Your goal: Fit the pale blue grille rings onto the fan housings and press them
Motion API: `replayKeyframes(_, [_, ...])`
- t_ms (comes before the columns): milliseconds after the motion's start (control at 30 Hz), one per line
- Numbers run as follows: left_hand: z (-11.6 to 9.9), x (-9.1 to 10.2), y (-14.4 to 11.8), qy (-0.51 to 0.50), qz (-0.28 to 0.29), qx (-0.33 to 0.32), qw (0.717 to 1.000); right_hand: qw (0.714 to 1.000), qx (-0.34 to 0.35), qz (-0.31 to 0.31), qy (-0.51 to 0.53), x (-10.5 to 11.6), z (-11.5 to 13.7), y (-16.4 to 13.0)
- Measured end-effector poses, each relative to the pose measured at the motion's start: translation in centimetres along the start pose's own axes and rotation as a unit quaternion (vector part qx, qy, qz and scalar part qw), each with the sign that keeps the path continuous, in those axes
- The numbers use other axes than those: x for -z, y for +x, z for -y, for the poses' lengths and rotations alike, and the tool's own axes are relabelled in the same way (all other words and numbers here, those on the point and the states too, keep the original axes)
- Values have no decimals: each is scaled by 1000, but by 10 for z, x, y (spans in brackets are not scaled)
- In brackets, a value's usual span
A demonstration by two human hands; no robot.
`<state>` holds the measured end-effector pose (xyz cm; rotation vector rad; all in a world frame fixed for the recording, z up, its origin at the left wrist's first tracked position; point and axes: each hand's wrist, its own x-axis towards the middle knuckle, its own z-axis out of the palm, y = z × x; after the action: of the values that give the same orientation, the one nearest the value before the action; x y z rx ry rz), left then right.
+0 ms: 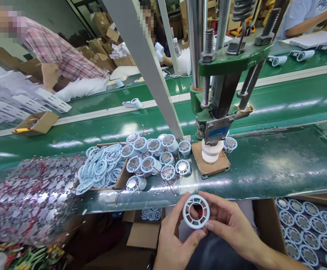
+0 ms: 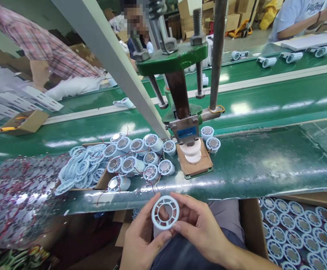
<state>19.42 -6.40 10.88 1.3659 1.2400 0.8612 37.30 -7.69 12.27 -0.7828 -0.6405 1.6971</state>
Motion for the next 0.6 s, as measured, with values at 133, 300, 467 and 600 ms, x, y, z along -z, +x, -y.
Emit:
replayKeyframes(133, [-3,3,1,24,13,-12,1000,1000,5,17,25,-1,2,1])
replayKeyframes(300, [-5,6,5,32,32,-27,999,1000,-2,-10,-7,-1,-1,-2])
replayKeyframes(467, [-2,5,7,17,34,-21,999,998,17,-29,-52,0,-5,-4])
replayKeyframes(600, [-3,7,5,42,27,-21,999,999,4,-21,-36,2,-6,-2])
